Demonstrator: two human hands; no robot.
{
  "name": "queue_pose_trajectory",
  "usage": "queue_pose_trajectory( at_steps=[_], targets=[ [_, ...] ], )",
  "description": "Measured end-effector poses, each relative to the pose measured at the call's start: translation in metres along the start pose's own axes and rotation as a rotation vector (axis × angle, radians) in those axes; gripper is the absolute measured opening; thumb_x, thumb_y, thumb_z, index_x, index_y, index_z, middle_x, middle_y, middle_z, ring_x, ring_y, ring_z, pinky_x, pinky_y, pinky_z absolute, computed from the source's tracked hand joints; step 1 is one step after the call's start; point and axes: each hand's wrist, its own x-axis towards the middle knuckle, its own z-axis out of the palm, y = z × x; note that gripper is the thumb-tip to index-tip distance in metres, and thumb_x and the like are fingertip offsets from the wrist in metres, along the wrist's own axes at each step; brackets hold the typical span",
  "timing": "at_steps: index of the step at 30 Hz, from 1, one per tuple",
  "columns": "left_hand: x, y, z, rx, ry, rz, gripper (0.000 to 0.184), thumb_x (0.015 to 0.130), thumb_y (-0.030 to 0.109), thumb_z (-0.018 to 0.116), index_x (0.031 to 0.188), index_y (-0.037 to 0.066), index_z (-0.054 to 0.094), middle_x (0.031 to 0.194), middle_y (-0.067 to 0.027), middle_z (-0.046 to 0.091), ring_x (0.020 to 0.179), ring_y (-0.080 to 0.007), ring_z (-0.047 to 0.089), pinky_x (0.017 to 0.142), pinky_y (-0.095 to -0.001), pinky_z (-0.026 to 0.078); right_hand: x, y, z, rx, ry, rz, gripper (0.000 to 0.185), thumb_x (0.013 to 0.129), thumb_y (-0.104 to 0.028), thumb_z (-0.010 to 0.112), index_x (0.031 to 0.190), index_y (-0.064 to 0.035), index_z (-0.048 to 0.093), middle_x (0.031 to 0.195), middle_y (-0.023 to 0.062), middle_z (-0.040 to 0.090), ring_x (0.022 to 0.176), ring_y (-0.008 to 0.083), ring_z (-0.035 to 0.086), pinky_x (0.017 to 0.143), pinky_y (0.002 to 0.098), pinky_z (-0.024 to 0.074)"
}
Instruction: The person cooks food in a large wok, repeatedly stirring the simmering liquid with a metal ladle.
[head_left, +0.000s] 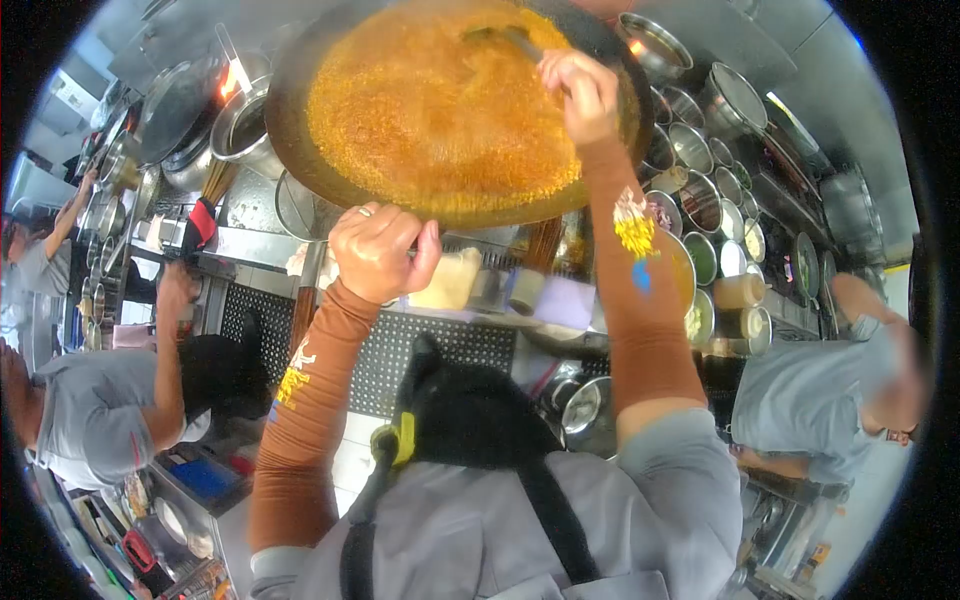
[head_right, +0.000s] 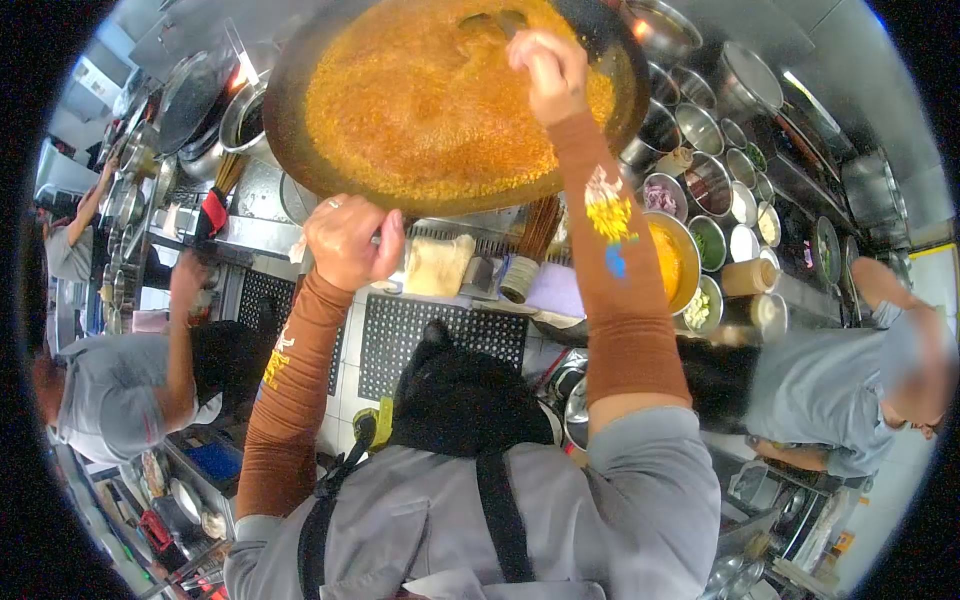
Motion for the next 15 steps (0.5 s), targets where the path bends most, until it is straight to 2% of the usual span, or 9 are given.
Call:
queue_pose_trajectory(
  at_steps=[1,2,5,8,11,15],
  targets=[
    [0.000,0.000,0.000,0.004,0.001,0.000,0.027,0.074,0.015,0.075,0.060,0.013,0.053,0.057,-0.0067,0.051,0.049,-0.0275,0.053,0.049,-0.0395,0.042,0.006,0.008,0.005,0.032,0.031,0.011,0.028,0.091,-0.012,0.047,0.069,0.0023,0.055,0.078,0.0136,0.061,0.084,0.0246,0.060,0.097,0.0434,0.0486],
    [0.000,0.001,0.000,0.007,0.003,0.000,0.027,0.075,0.015,0.075,0.060,0.013,0.053,0.057,-0.0069,0.051,0.049,-0.0277,0.053,0.049,-0.0396,0.042,0.009,0.017,0.015,0.079,0.155,0.047,0.027,0.092,-0.011,0.048,0.071,0.0032,0.057,0.079,0.0142,0.065,0.082,0.0234,0.062,0.088,0.0396,0.0521],
    [-0.003,-0.001,0.002,0.005,0.013,0.005,0.026,0.075,0.016,0.075,0.060,0.013,0.054,0.057,-0.0075,0.053,0.049,-0.0288,0.054,0.049,-0.0402,0.043,0.019,0.017,0.035,-0.090,0.179,-0.038,0.025,0.091,-0.009,0.049,0.072,0.0036,0.059,0.080,0.0145,0.068,0.079,0.0222,0.065,0.078,0.0351,0.0529],
    [-0.003,0.003,0.001,0.025,0.005,0.001,0.026,0.076,0.016,0.075,0.060,0.013,0.054,0.057,-0.0082,0.054,0.050,-0.0299,0.055,0.050,-0.0412,0.044,0.010,0.015,0.062,-0.183,0.231,-0.111,0.022,0.087,-0.012,0.054,0.071,0.0008,0.061,0.071,0.0074,0.064,0.068,0.0148,0.059,0.064,0.0302,0.0472],
    [-0.006,0.007,-0.001,0.008,0.008,-0.019,0.026,0.080,0.012,0.074,0.061,0.011,0.056,0.059,-0.0109,0.054,0.052,-0.0329,0.054,0.051,-0.0436,0.043,-0.012,-0.005,0.077,-0.047,0.237,-0.026,0.021,0.087,-0.012,0.055,0.070,-0.0002,0.060,0.069,0.0073,0.062,0.066,0.0153,0.058,0.062,0.0306,0.0463],
    [-0.009,0.010,0.000,-0.001,0.006,-0.037,0.026,0.081,0.014,0.073,0.061,0.010,0.058,0.059,-0.0118,0.055,0.054,-0.0339,0.057,0.052,-0.0452,0.044,-0.048,-0.032,0.081,0.014,0.203,0.002,0.020,0.087,-0.009,0.053,0.070,0.0004,0.058,0.069,0.0069,0.060,0.064,0.0167,0.056,0.060,0.0323,0.0436]
  ],
)
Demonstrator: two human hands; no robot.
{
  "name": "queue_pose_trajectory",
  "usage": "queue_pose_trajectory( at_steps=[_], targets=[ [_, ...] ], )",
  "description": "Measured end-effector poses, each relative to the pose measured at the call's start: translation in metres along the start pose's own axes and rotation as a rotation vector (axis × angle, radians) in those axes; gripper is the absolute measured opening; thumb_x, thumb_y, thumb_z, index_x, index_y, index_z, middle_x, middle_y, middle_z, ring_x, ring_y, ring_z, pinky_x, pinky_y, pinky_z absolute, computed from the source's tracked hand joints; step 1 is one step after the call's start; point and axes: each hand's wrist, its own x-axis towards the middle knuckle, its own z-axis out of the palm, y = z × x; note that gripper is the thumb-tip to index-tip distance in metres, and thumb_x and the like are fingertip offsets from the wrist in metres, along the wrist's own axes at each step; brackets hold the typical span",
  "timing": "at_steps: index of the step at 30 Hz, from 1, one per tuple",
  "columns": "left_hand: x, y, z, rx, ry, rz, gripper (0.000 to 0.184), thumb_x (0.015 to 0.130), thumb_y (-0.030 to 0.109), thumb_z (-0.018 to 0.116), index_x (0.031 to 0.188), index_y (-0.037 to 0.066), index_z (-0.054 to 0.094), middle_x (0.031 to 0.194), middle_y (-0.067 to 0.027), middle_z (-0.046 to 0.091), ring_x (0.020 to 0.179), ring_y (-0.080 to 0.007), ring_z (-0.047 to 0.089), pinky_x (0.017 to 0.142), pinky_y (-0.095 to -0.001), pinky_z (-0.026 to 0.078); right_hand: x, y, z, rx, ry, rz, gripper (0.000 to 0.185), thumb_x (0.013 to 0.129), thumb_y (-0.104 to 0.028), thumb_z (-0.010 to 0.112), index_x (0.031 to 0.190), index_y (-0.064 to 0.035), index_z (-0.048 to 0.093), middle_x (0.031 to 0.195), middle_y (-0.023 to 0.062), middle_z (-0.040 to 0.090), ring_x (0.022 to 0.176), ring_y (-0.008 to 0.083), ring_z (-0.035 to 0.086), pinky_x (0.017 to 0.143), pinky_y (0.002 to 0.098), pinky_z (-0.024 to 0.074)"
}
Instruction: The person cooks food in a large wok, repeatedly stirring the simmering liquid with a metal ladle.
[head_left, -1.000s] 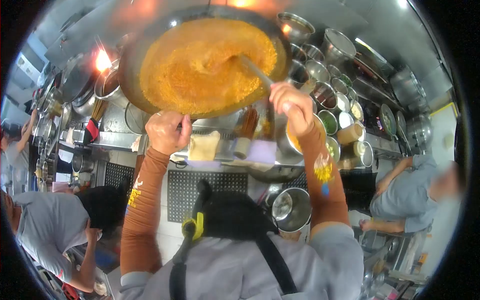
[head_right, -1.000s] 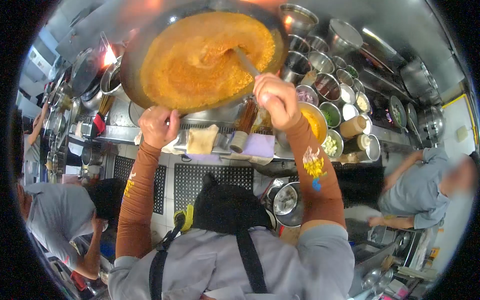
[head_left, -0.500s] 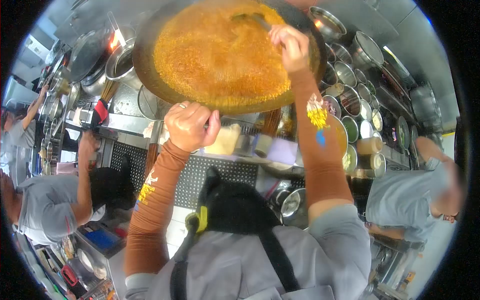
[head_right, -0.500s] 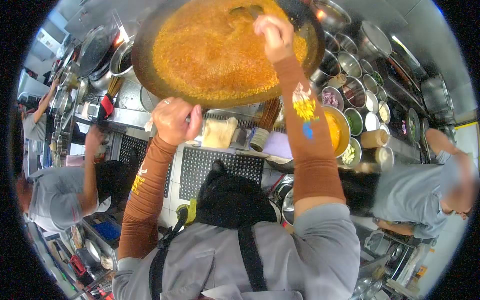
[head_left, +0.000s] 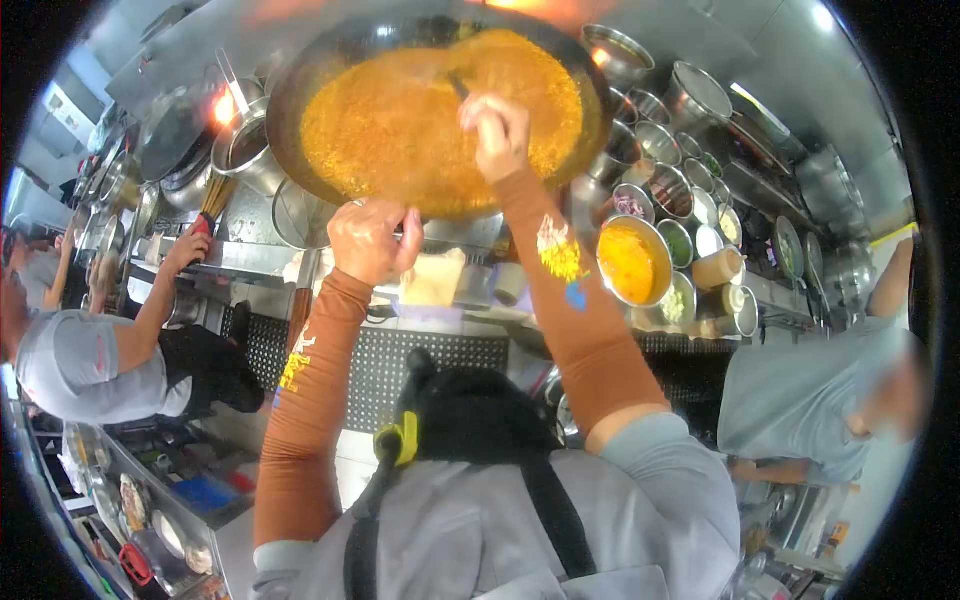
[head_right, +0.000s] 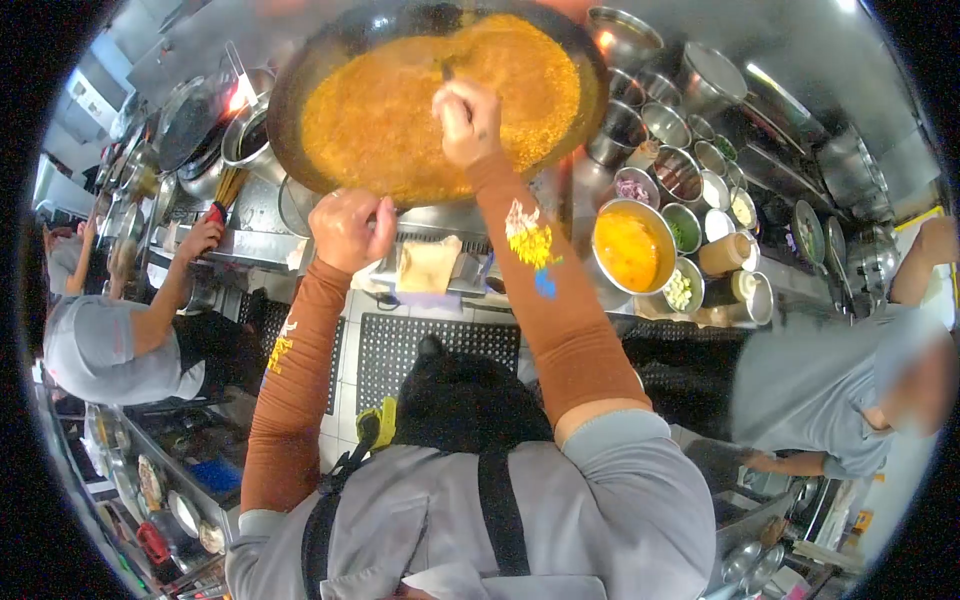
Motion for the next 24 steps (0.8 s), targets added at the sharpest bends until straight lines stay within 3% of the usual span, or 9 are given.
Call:
queue_pose_trajectory(
  at_steps=[8,9,13,18,24],
  targets=[
    [0.000,0.006,-0.002,-0.020,-0.011,-0.047,0.028,0.084,0.016,0.071,0.061,0.008,0.058,0.060,-0.0141,0.056,0.055,-0.0363,0.058,0.053,-0.0466,0.044,-0.055,-0.070,-0.023,-0.033,-0.090,-0.033,0.018,0.084,-0.008,0.054,0.069,0.0002,0.054,0.070,0.0111,0.058,0.068,0.0242,0.056,0.072,0.0372,0.0452],
    [0.000,0.006,-0.002,-0.005,-0.008,-0.051,0.027,0.083,0.017,0.071,0.061,0.009,0.058,0.059,-0.0129,0.056,0.056,-0.0353,0.059,0.053,-0.0461,0.045,-0.059,-0.082,-0.025,-0.011,-0.088,-0.022,0.017,0.084,-0.007,0.054,0.068,0.0002,0.053,0.070,0.0112,0.059,0.069,0.0257,0.057,0.082,0.0401,0.0475],
    [0.000,0.008,-0.002,0.050,-0.024,-0.057,0.026,0.082,0.019,0.071,0.061,0.011,0.058,0.059,-0.0107,0.057,0.058,-0.0341,0.060,0.054,-0.0456,0.047,-0.080,-0.116,-0.042,0.000,-0.094,0.003,0.020,0.086,-0.007,0.053,0.067,-0.0003,0.053,0.070,0.0112,0.058,0.073,0.0256,0.058,0.094,0.0408,0.0477],
    [-0.003,0.007,0.000,0.045,-0.039,-0.068,0.032,0.090,0.020,0.068,0.062,0.009,0.058,0.062,-0.0150,0.058,0.058,-0.0379,0.059,0.055,-0.0480,0.045,-0.109,-0.154,-0.073,-0.017,-0.169,-0.008,0.025,0.090,-0.012,0.054,0.067,-0.0021,0.053,0.070,0.0094,0.058,0.075,0.0270,0.059,0.094,0.0449,0.0470],
    [-0.004,0.005,0.001,0.049,-0.040,-0.066,0.032,0.089,0.019,0.070,0.062,0.008,0.056,0.062,-0.0160,0.057,0.057,-0.0391,0.057,0.055,-0.0487,0.044,-0.117,-0.201,-0.114,-0.033,-0.292,-0.005,0.029,0.090,-0.020,0.055,0.067,-0.0038,0.055,0.071,0.0092,0.059,0.075,0.0283,0.060,0.094,0.0481,0.0471]
  ],
)
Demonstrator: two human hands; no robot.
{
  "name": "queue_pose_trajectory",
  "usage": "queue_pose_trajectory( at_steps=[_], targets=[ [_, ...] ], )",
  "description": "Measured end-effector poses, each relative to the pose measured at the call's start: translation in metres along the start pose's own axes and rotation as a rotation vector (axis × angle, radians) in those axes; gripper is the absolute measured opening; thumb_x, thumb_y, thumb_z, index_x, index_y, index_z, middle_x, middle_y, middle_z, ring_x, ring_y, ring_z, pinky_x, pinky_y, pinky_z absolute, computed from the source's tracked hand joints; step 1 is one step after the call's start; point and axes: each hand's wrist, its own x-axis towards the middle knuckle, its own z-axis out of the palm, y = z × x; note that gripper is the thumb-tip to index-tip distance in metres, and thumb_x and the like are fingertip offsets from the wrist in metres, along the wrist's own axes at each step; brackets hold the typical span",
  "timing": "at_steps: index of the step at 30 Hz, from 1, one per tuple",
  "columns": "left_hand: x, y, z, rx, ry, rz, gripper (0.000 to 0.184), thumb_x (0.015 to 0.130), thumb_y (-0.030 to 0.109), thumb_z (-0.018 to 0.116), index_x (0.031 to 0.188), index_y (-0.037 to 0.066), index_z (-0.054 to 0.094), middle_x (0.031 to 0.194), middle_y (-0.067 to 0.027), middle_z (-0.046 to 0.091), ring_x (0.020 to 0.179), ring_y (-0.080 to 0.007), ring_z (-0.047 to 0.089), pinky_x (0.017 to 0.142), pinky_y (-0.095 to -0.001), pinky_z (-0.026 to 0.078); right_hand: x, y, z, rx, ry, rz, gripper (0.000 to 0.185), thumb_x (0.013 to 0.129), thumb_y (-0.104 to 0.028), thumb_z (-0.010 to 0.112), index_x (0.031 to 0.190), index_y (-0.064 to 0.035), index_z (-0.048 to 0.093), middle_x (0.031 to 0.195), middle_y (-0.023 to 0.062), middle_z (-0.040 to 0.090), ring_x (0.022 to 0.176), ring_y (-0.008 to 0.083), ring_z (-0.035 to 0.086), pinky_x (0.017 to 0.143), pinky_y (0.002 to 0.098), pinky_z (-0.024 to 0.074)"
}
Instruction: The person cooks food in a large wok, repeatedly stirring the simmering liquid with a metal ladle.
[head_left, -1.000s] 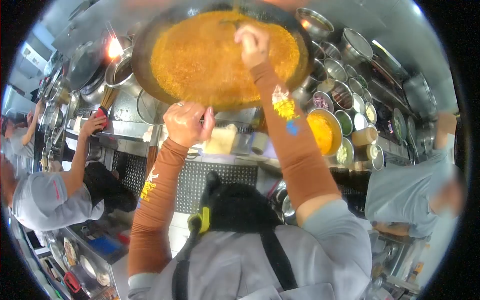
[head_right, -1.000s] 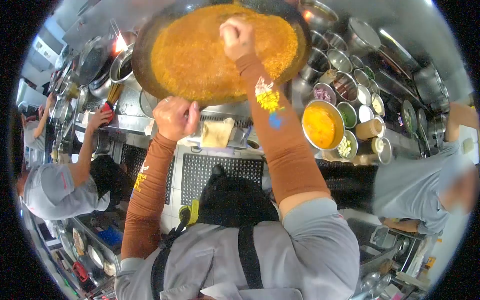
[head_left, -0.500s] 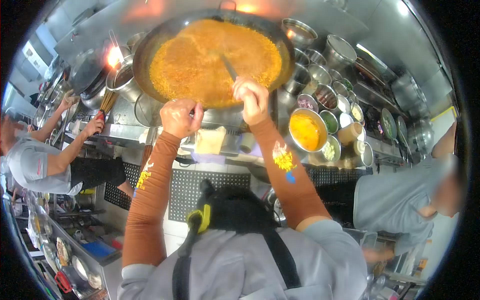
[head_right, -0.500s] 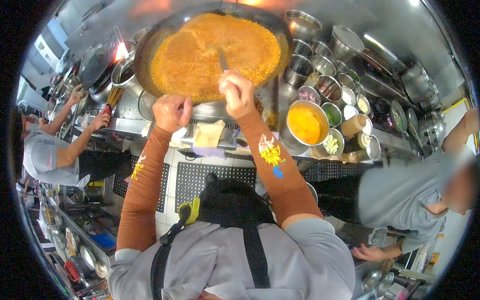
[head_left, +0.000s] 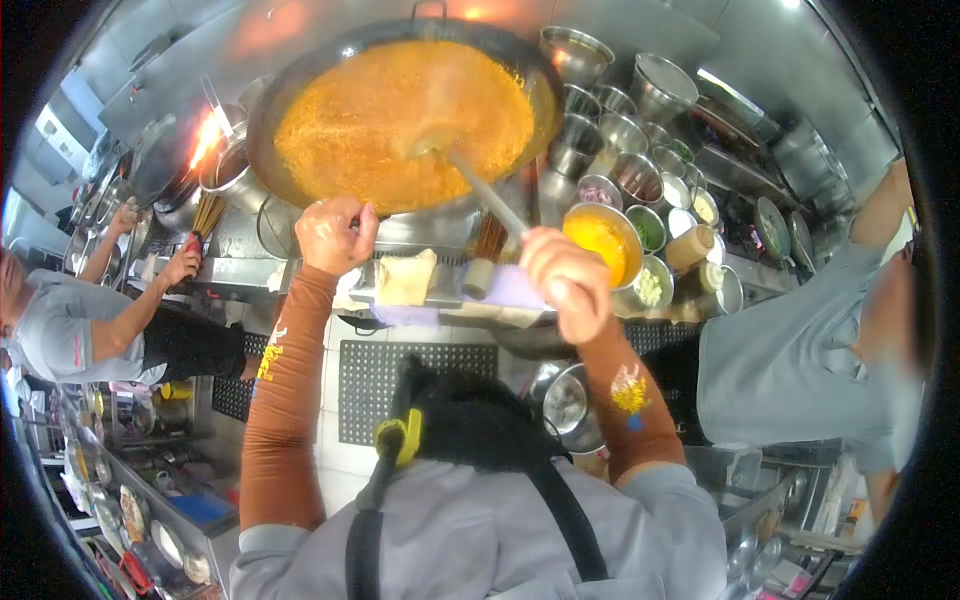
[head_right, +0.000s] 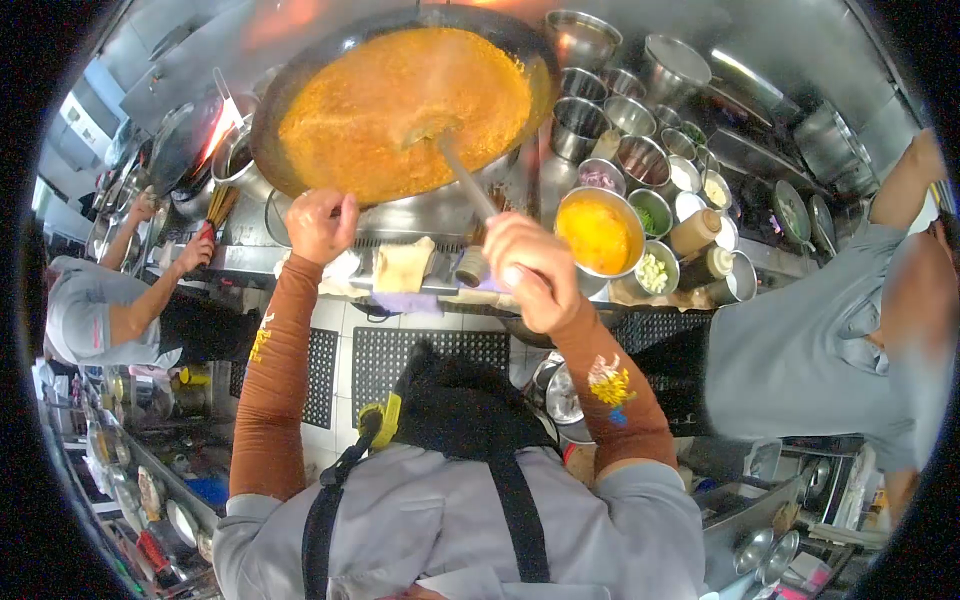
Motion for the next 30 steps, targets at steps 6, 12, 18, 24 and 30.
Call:
queue_pose_trajectory(
  at_steps=[6,12,18,24,30],
  targets=[
    [0.004,-0.003,0.001,-0.004,0.015,0.049,0.030,0.087,0.015,0.072,0.062,0.008,0.055,0.061,-0.0141,0.055,0.056,-0.0366,0.056,0.053,-0.0470,0.043,0.014,0.002,-0.024,-0.016,-0.015,0.045,0.029,0.088,-0.023,0.054,0.065,-0.0041,0.055,0.071,0.0090,0.059,0.076,0.0282,0.060,0.093,0.0478,0.0474],
    [0.009,-0.005,0.001,-0.040,0.065,0.089,0.026,0.080,0.015,0.074,0.061,0.011,0.057,0.057,-0.0096,0.053,0.051,-0.0326,0.055,0.050,-0.0435,0.044,0.053,0.068,-0.028,-0.087,0.012,0.040,0.028,0.086,-0.021,0.054,0.064,-0.0028,0.055,0.070,0.0103,0.061,0.076,0.0273,0.060,0.095,0.0466,0.0479],
    [0.012,-0.013,0.002,-0.059,0.045,0.119,0.025,0.077,0.012,0.075,0.061,0.011,0.057,0.057,-0.0086,0.052,0.050,-0.0299,0.054,0.049,-0.0416,0.043,0.098,0.138,-0.025,-0.048,0.037,-0.001,0.025,0.086,-0.015,0.051,0.065,-0.0009,0.053,0.070,0.0103,0.059,0.075,0.0264,0.058,0.096,0.0449,0.0463],
    [0.014,-0.014,0.002,-0.050,0.066,0.116,0.024,0.074,0.014,0.076,0.061,0.013,0.056,0.057,-0.0066,0.052,0.050,-0.0278,0.054,0.050,-0.0394,0.043,0.149,0.188,-0.008,0.064,0.170,0.005,0.026,0.088,-0.013,0.050,0.066,0.0006,0.053,0.071,0.0120,0.059,0.077,0.0247,0.059,0.096,0.0431,0.0462],
    [0.011,-0.015,0.005,-0.049,0.100,0.118,0.024,0.073,0.015,0.076,0.061,0.014,0.056,0.057,-0.0059,0.051,0.049,-0.0273,0.053,0.050,-0.0393,0.043,0.187,0.239,0.020,0.260,0.454,0.006,0.027,0.090,-0.011,0.053,0.067,0.0033,0.057,0.076,0.0132,0.065,0.080,0.0244,0.063,0.083,0.0375,0.0510]
  ],
)
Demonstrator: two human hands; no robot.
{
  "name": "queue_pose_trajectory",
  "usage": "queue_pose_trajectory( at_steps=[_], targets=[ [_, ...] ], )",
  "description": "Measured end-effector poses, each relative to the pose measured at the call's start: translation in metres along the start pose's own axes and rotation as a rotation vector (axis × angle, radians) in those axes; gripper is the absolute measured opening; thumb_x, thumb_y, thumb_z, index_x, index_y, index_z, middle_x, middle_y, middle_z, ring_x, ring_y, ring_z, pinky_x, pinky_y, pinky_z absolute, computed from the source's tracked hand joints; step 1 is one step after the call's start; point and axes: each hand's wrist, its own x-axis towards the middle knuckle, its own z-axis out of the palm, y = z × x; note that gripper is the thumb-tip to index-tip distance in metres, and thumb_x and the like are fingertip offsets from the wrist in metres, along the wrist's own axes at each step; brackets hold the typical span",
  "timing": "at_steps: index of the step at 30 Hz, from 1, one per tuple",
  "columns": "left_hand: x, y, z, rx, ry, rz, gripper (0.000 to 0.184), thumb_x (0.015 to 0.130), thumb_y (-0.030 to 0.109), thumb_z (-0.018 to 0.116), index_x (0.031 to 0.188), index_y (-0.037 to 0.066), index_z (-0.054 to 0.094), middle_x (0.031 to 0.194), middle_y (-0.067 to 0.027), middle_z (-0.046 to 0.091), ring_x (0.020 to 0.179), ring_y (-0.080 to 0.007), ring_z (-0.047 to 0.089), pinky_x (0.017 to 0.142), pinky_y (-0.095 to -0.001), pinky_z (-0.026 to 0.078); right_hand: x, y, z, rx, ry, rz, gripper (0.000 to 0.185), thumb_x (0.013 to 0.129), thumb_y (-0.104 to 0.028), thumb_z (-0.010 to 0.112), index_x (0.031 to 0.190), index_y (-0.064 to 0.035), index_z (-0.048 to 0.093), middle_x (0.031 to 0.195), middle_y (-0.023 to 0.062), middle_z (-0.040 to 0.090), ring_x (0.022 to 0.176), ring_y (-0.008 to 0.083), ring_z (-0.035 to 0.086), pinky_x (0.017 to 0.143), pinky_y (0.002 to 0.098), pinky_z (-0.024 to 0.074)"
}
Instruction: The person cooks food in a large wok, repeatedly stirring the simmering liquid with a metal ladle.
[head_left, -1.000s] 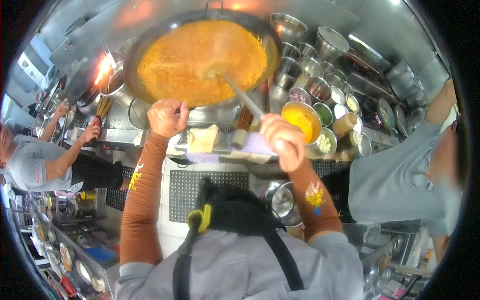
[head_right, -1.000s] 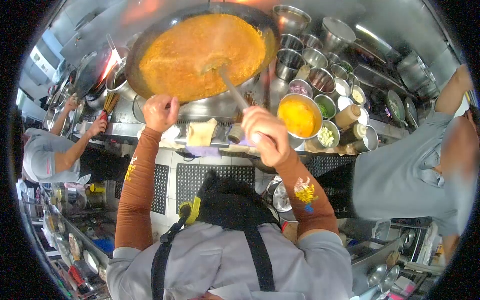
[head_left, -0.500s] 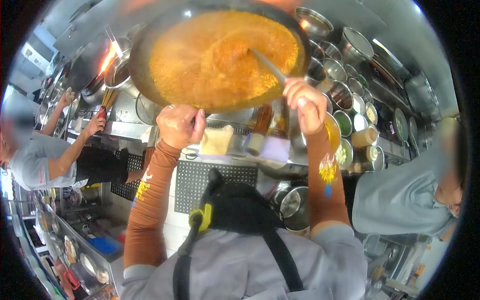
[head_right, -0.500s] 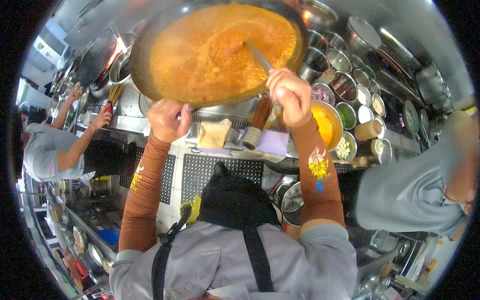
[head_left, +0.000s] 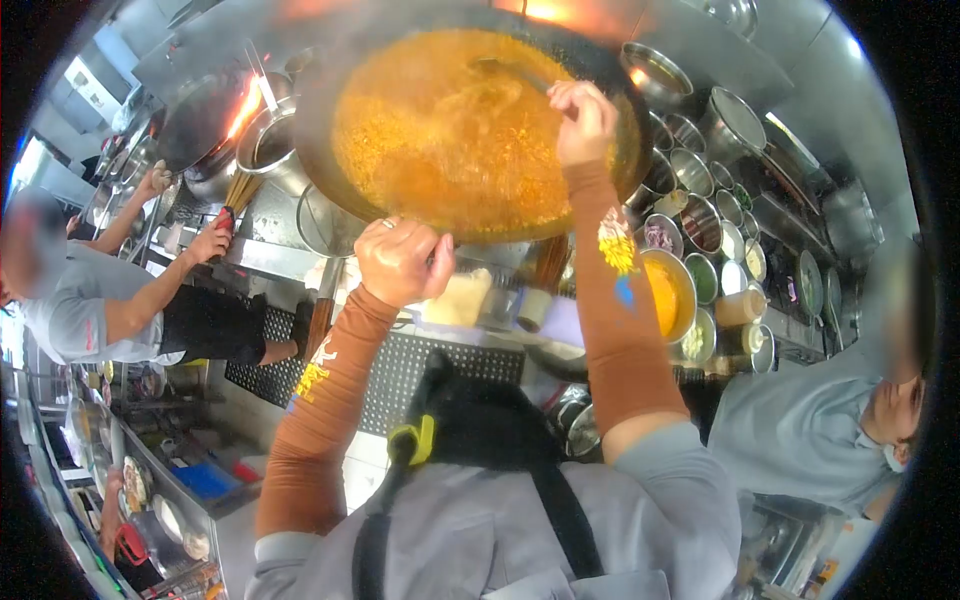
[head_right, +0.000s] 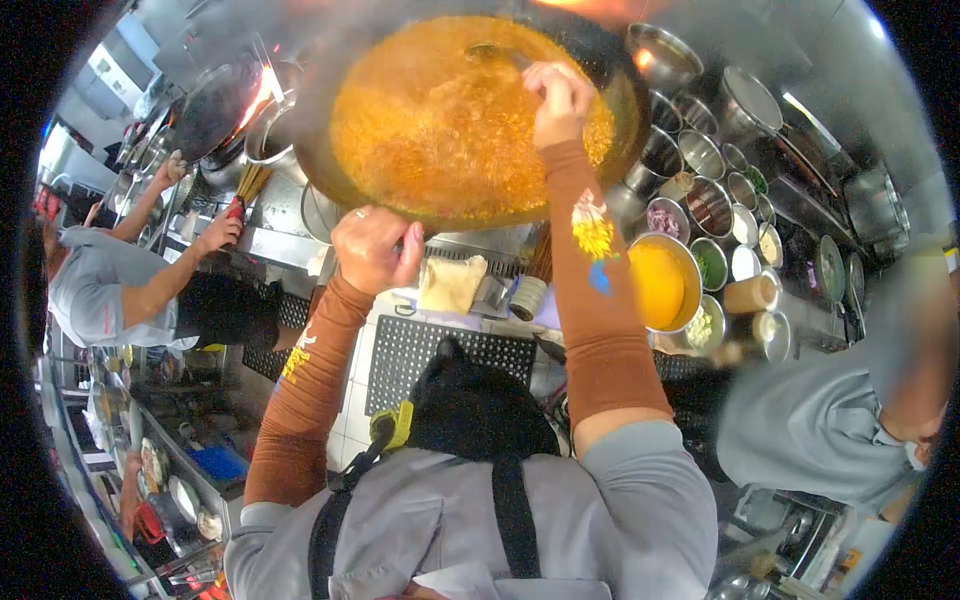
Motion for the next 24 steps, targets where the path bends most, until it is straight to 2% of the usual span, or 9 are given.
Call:
queue_pose_trajectory(
  at_steps=[7,15,24],
  targets=[
    [-0.003,0.005,-0.003,0.044,-0.024,-0.021,0.025,0.076,0.016,0.075,0.060,0.013,0.056,0.057,-0.0070,0.053,0.050,-0.0283,0.056,0.050,-0.0403,0.044,-0.007,0.020,0.038,0.075,0.197,0.036,0.025,0.089,-0.008,0.052,0.067,0.0018,0.056,0.073,0.0105,0.062,0.075,0.0202,0.060,0.075,0.0343,0.0493],
    [-0.003,0.014,-0.005,-0.012,-0.001,-0.071,0.027,0.081,0.016,0.072,0.060,0.011,0.056,0.059,-0.0110,0.055,0.054,-0.0338,0.057,0.053,-0.0454,0.044,-0.060,-0.020,0.050,0.162,0.095,0.113,0.025,0.090,-0.007,0.051,0.065,0.0002,0.054,0.073,0.0105,0.060,0.076,0.0205,0.058,0.080,0.0360,0.0484],
    [-0.004,0.019,-0.007,-0.009,-0.039,-0.113,0.026,0.084,0.019,0.070,0.062,0.010,0.060,0.060,-0.0122,0.057,0.057,-0.0359,0.059,0.055,-0.0472,0.045,-0.107,-0.082,0.036,0.036,-0.078,0.062,0.025,0.089,-0.007,0.049,0.066,0.0010,0.053,0.072,0.0117,0.058,0.076,0.0225,0.056,0.086,0.0380,0.0469]
  ],
)
